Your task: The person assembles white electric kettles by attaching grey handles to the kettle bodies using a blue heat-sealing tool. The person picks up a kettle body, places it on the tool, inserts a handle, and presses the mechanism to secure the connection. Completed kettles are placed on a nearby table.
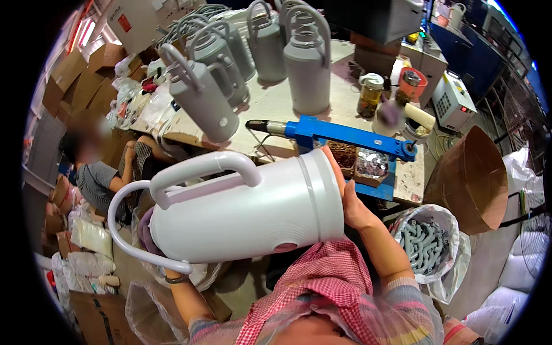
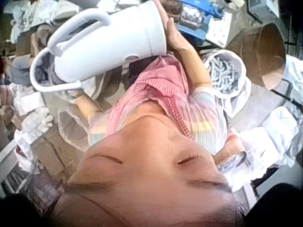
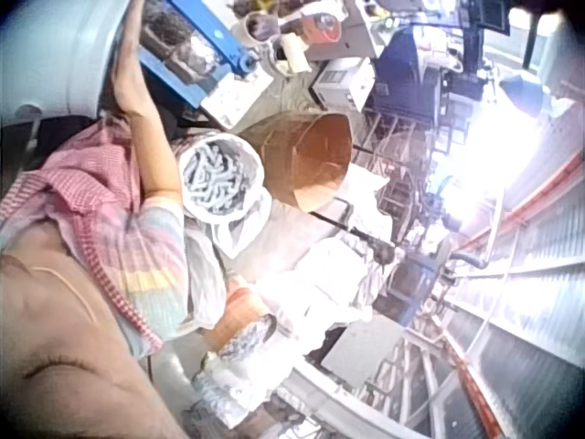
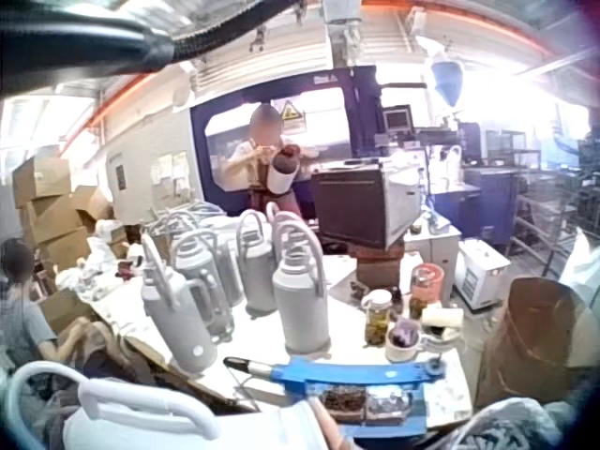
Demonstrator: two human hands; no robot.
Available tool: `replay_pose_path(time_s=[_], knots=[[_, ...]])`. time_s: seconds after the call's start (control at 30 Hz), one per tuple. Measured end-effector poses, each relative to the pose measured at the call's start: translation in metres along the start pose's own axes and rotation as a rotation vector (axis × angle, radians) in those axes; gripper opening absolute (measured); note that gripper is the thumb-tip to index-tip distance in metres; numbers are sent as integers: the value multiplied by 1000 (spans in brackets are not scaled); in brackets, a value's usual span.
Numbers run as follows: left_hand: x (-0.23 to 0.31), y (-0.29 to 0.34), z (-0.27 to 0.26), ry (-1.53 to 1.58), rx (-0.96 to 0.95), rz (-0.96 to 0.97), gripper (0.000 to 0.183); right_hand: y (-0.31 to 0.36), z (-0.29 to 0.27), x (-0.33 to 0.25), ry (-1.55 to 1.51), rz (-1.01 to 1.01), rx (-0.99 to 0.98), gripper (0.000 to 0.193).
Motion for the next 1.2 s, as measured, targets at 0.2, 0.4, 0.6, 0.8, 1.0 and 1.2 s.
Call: replay_pose_path(time_s=[0.2,0.4,0.6,0.8,1.0,1.2], knots=[[2,-7,-39,116,176,28,42,8,-16,66,-143,105,210,67],[-55,58,-13,108,-120,-212,39,-30,-41,79,-132,40,428,61],[-71,77,0,107,-175,-269,36,-46,-48,52,-232,167,324,58],[-79,84,24,101,-224,-287,33,-38,-44,30,54,-32,464,44],[-94,101,48,103,-266,-330,30,-9,-55,58,106,68,556,37],[-104,145,73,92,-335,-391,28,11,-32,59,428,-133,429,47]])
Point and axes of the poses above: each hand's wrist, its own y-axis away from the middle knuckle, its own z-axis out of the palm, x = y × z, the point moved 9 cm from there along -y, towards the middle knuckle, and after that the axes turned 15 degrees about -y, right-handed, at the moved point
